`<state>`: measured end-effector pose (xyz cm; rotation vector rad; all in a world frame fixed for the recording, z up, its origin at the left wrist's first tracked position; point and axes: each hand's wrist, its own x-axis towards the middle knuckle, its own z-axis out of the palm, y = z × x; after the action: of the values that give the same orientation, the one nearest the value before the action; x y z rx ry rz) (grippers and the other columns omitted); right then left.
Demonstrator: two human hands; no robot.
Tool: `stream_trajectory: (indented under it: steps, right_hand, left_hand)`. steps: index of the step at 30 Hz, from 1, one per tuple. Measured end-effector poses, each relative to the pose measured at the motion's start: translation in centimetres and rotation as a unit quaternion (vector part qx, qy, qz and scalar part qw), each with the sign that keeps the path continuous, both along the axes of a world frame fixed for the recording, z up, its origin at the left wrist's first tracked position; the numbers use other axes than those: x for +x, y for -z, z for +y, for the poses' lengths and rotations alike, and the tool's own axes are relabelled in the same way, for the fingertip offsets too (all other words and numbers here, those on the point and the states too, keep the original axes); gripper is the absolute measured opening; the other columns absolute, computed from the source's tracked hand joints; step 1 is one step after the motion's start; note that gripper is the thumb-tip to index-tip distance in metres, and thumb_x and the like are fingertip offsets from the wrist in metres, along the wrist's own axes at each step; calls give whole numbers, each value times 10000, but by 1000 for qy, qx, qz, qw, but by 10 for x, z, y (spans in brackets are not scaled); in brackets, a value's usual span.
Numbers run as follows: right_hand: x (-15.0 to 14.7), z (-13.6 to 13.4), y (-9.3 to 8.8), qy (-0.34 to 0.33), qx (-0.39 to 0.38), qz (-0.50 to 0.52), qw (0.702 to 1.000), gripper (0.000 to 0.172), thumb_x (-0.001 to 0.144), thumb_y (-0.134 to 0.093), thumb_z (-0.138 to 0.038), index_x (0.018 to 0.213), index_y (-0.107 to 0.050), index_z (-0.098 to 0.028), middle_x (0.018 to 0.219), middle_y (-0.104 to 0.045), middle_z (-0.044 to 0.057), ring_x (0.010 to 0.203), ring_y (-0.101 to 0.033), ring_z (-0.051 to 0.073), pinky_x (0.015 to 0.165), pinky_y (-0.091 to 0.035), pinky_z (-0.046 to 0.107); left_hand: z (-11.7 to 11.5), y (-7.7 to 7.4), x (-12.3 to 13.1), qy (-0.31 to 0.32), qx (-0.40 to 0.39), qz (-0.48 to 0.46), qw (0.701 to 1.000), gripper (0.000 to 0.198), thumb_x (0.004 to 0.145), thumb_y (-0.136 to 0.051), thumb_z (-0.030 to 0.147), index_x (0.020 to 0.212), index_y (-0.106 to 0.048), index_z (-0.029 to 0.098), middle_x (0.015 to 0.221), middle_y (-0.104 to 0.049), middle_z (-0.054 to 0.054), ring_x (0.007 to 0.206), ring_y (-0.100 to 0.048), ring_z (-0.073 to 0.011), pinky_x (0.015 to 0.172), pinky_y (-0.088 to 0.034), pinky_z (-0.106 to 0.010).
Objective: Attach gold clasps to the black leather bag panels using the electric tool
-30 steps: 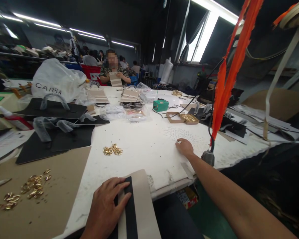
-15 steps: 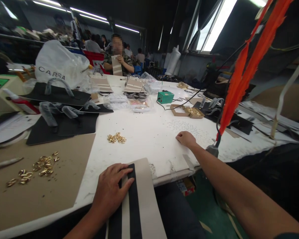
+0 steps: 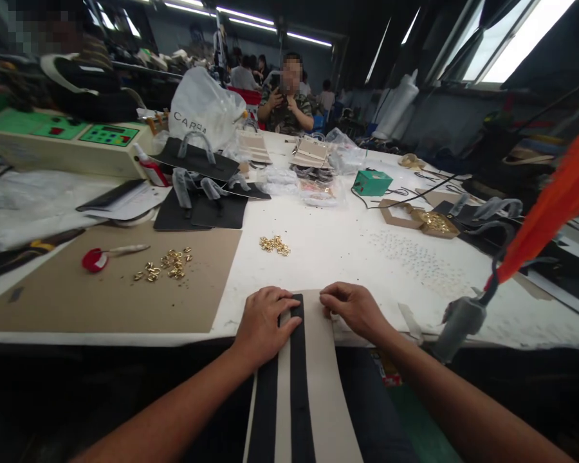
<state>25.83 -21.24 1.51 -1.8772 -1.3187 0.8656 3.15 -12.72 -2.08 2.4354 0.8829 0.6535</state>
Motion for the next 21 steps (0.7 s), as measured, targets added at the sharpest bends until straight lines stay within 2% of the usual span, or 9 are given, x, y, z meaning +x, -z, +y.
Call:
stream_trajectory:
  steps: [2, 4, 8, 12, 17, 21]
  right_hand:
    - [-27, 2, 3, -42, 0, 66, 997, 210, 905, -621, -384, 884, -738, -211, 708, -714, -5, 682, -676, 183, 681, -514, 270]
    - [-42, 6, 4, -66, 8, 56, 996, 180, 897, -616, -338, 848, -735, -213, 754, -714, -2, 731, -662, 180, 719, -497, 273]
    - [-48, 12, 6, -84, 22, -17, 996, 170, 890, -613, -296, 824, -754, -227, 898, -741, 17, 895, -676, 201, 838, -476, 296]
    - [-48, 14, 8, -57, -4, -46, 997, 140, 873, -643, -285, 842, -770, -236, 915, -764, 15, 909, -689, 215, 847, -481, 307]
    - [-47, 21, 8, -30, -59, -35, 997, 98, 803, -685, -294, 786, -738, -214, 766, -736, -12, 754, -660, 189, 686, -448, 271]
    - [-43, 26, 6, -53, -87, -35, 994, 137, 789, -676, -301, 705, -716, -200, 652, -670, -26, 666, -605, 166, 600, -376, 261]
  left_hand:
    - [-1, 1, -1, 0, 1, -3, 1000, 269, 858, -791, 281, 1123, -767, 323, 1254, -731, -19, 1240, -590, -291, 1044, -436, -507]
    - [-1, 2, -2, 0, 3, -6, 1000, 256, 865, -789, 292, 1119, -767, 312, 1250, -731, -21, 1233, -591, -286, 1038, -439, -500]
    - [-1, 4, -2, 4, 6, -14, 1000, 226, 890, -774, 319, 1115, -761, 304, 1250, -729, -11, 1221, -594, -272, 1034, -433, -492]
    - [0, 5, -2, 4, 1, -13, 1000, 231, 891, -771, 330, 1120, -757, 303, 1252, -727, -10, 1226, -588, -274, 1035, -432, -494]
    - [-1, 4, -2, 4, -2, -10, 1000, 240, 890, -763, 329, 1127, -752, 296, 1266, -726, -38, 1238, -577, -297, 1041, -428, -508]
    - [-1, 3, -2, 5, -3, -8, 1000, 239, 889, -773, 322, 1126, -747, 306, 1262, -726, -22, 1236, -579, -286, 1041, -422, -499]
